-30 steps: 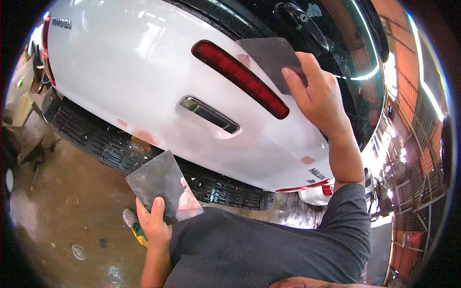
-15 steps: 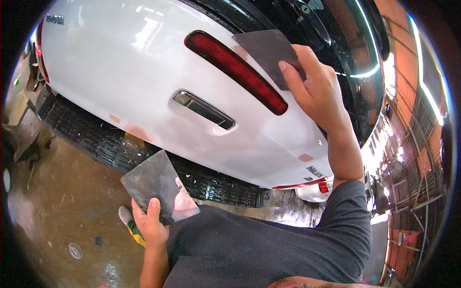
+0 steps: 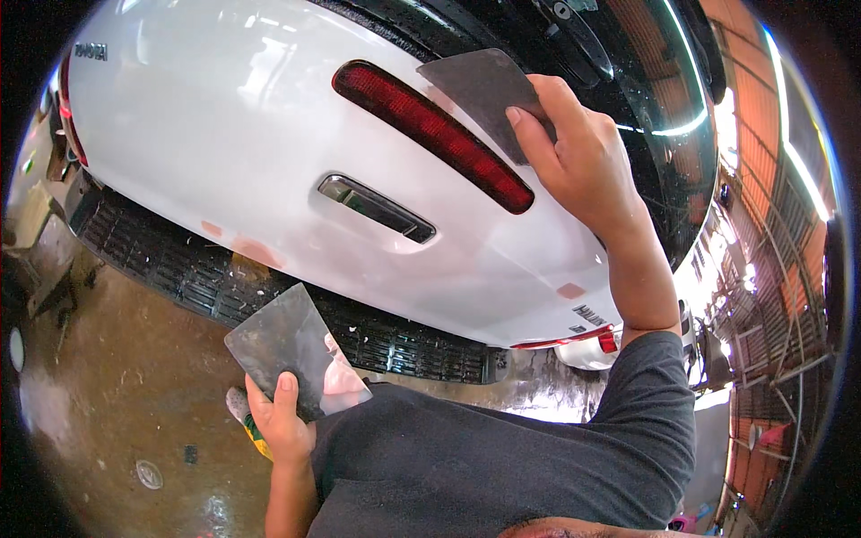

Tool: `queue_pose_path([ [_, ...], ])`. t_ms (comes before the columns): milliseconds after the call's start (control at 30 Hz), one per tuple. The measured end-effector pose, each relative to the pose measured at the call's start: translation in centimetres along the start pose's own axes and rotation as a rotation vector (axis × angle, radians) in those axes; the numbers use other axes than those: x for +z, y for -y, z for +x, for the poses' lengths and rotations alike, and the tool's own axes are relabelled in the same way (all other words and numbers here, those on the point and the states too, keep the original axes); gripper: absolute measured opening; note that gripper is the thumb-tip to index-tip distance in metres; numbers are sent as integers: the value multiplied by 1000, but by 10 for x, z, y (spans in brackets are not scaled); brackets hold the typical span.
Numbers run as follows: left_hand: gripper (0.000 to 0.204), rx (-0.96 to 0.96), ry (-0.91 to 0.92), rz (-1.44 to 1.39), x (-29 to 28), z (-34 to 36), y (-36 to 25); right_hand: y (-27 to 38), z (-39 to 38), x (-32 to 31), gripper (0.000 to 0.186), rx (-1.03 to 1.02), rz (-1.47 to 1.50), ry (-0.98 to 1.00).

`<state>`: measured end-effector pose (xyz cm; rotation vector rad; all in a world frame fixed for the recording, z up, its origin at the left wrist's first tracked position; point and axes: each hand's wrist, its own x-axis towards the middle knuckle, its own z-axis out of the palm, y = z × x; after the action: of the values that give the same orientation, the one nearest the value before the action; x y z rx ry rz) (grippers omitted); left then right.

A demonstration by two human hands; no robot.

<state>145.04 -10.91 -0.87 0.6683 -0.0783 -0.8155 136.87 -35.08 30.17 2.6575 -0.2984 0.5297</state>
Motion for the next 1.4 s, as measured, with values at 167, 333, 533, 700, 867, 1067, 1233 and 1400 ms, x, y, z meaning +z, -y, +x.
queue_pose_path([
  [167,53,5,12,7,-1,3,1,2,0,-4,23,3,-64,64],
  [333,53,-16,7,-2,0,5,1,3,-1,-2,22,-19,-66,31],
  [533,53,-21,-19,13,1,5,-1,12,-1,-7,20,-38,-71,9],
  [700,53,-17,-31,42,0,5,-1,10,1,-5,20,-107,-79,-11],
  [867,50,-28,-12,35,1,5,-2,5,0,-1,20,-119,-97,-20],
  [1067,50,3,-19,22,0,5,0,6,1,-1,20,-130,-118,-22],
  [1233,50,0,-16,17,0,4,0,6,0,-1,21,-129,-124,-25],
  [1400,51,4,-7,22,-1,3,0,7,0,-2,21,-155,-136,-32],
])
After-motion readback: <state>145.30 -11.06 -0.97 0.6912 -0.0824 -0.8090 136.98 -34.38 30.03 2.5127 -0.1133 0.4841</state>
